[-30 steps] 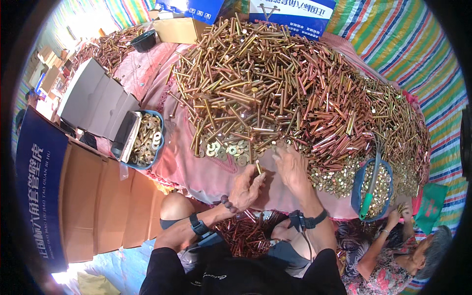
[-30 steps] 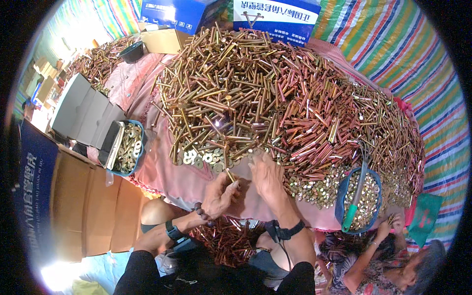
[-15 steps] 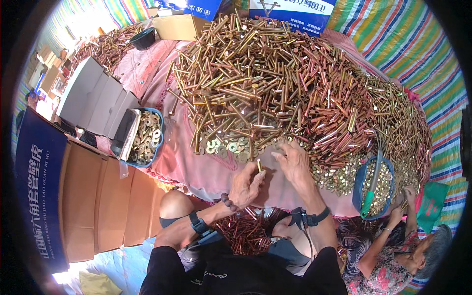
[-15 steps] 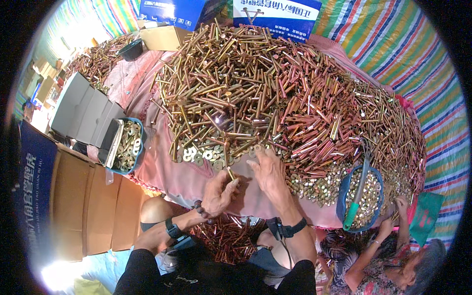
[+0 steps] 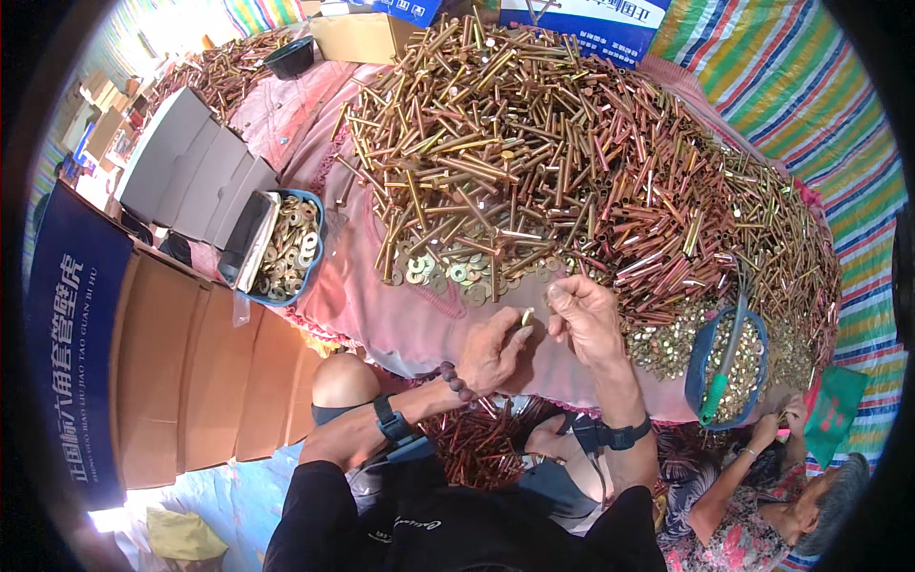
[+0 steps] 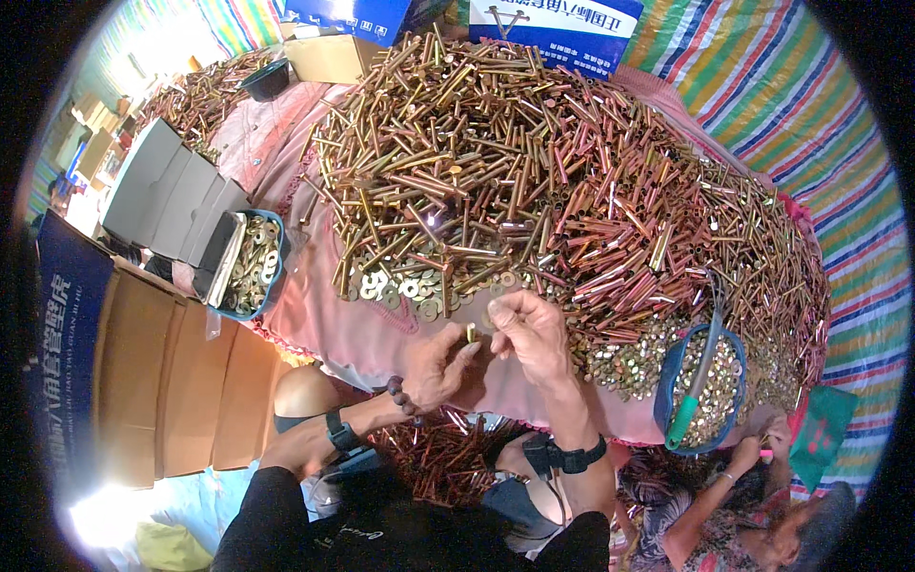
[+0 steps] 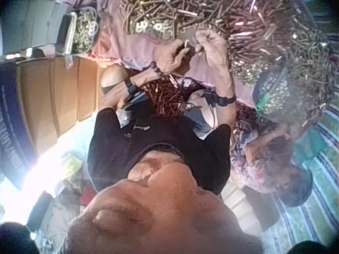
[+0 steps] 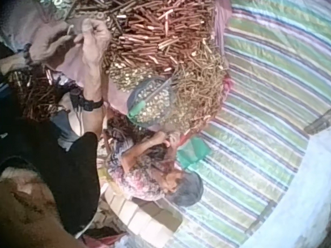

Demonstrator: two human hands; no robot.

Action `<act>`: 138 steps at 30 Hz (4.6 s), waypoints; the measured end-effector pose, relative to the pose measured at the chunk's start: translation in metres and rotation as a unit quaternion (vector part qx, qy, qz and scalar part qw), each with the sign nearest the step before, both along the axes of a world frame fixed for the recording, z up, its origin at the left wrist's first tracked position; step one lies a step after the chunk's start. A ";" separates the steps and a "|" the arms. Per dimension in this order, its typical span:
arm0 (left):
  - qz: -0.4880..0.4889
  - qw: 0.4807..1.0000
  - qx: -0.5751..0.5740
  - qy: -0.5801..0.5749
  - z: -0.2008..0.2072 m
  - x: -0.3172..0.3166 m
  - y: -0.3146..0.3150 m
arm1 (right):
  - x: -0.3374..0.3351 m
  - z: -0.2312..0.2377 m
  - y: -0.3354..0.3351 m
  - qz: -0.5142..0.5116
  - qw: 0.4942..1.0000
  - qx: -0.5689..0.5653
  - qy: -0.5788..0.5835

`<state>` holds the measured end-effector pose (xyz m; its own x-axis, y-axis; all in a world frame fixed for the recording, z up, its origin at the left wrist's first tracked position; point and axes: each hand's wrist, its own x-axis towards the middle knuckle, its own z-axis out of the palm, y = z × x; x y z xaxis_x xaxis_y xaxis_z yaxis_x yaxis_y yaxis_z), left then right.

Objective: Assembling long metal bolts by sliding on washers and nuts manually.

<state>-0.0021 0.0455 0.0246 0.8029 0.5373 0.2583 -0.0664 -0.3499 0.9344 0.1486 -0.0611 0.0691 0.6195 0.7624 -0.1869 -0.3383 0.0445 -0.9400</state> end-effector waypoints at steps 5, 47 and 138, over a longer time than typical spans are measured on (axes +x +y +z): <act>-0.017 1.000 -0.015 0.002 -0.001 0.003 -0.001 | -0.013 0.012 0.002 0.039 0.994 -0.067 -0.082; -0.044 0.997 -0.062 0.013 -0.006 0.002 0.003 | 0.006 0.016 0.001 -0.113 0.983 -0.031 -0.138; -0.050 0.998 0.018 -0.019 -0.017 0.001 -0.004 | -0.048 0.014 -0.009 -0.070 0.862 -0.050 -0.499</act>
